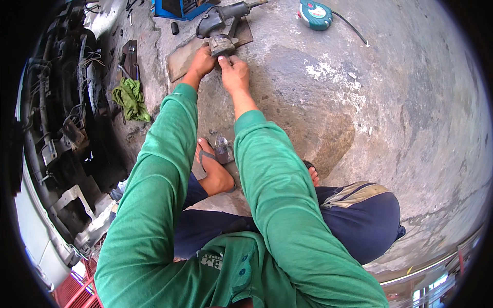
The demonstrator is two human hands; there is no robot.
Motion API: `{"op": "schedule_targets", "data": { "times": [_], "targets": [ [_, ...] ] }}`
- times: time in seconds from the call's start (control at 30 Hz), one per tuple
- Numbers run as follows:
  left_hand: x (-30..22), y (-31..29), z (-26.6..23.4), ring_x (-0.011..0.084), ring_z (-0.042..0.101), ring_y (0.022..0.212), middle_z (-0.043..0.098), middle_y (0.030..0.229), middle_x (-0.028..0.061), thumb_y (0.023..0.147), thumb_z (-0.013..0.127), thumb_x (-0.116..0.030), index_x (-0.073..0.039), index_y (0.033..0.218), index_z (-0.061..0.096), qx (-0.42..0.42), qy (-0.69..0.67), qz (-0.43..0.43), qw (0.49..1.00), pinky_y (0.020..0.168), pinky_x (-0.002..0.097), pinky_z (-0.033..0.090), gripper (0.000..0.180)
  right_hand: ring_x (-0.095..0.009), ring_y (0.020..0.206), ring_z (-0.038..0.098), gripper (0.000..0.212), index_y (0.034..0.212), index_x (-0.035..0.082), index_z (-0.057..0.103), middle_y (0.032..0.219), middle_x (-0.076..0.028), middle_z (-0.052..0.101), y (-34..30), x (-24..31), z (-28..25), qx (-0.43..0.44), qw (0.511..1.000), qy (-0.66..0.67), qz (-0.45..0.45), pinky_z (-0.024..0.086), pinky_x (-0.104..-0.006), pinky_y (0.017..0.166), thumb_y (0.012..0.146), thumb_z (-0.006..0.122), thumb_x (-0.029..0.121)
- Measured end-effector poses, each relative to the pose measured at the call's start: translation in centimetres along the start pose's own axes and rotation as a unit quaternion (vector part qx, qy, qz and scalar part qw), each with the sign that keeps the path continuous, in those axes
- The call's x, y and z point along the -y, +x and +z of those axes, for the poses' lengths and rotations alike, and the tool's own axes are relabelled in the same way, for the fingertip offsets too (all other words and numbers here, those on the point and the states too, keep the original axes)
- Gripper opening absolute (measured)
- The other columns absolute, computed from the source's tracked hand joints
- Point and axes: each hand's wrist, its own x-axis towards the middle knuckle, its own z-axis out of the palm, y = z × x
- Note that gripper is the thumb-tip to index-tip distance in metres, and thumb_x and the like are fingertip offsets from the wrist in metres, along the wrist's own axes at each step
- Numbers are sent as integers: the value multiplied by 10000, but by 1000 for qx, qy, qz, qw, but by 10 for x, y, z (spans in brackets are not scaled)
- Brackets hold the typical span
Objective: The person sits on the floor and handles a metal part, wiping it with a cloth, then uses a tape measure and pencil to mark measurements on the part. The person repeatedly repositions the part and measures different sections.
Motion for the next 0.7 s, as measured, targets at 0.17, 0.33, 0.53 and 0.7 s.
{"op": "schedule_targets", "data": {
  "times": [0.17, 0.33, 0.53, 0.7],
  "targets": [
    [8, 6, -2, 464, 579, 1204, 648, 1285, 244, 858, 648, -215, -137, 1158, 765, -19, -1, 7, 1000, 1087, 517, 424, 332, -214, 874, 735, 340, 1054, -51, 730, 989, -145, 754, 7, 0, 7, 4, 1000, 9, 0, 602, -335, 646, 974, 700, 279],
    [-2, 7, -1, 459, 594, 1226, 640, 1340, 230, 893, 672, -216, -154, 1202, 758, 7, 32, -7, 999, 1090, 483, 460, 326, -207, 856, 737, 326, 1016, -37, 730, 983, -138, 757, 9, -2, 5, -9, 1000, -14, 5, 591, -332, 635, 977, 700, 285],
    [-4, 8, -3, 434, 585, 1211, 667, 1263, 231, 845, 631, -190, -142, 1147, 769, 12, 32, 17, 999, 1077, 509, 428, 335, -205, 823, 735, 322, 987, -26, 727, 943, -124, 756, 9, 1, 6, -18, 1000, -5, 10, 583, -337, 628, 974, 704, 295],
    [4, 4, -1, 444, 589, 1208, 663, 1285, 226, 849, 644, -215, -141, 1150, 771, -11, 28, 13, 999, 1082, 511, 434, 334, -188, 785, 722, 313, 950, -13, 726, 896, -103, 750, 2, 6, 7, -14, 999, 13, 32, 573, -331, 619, 969, 710, 299]
  ]
}}
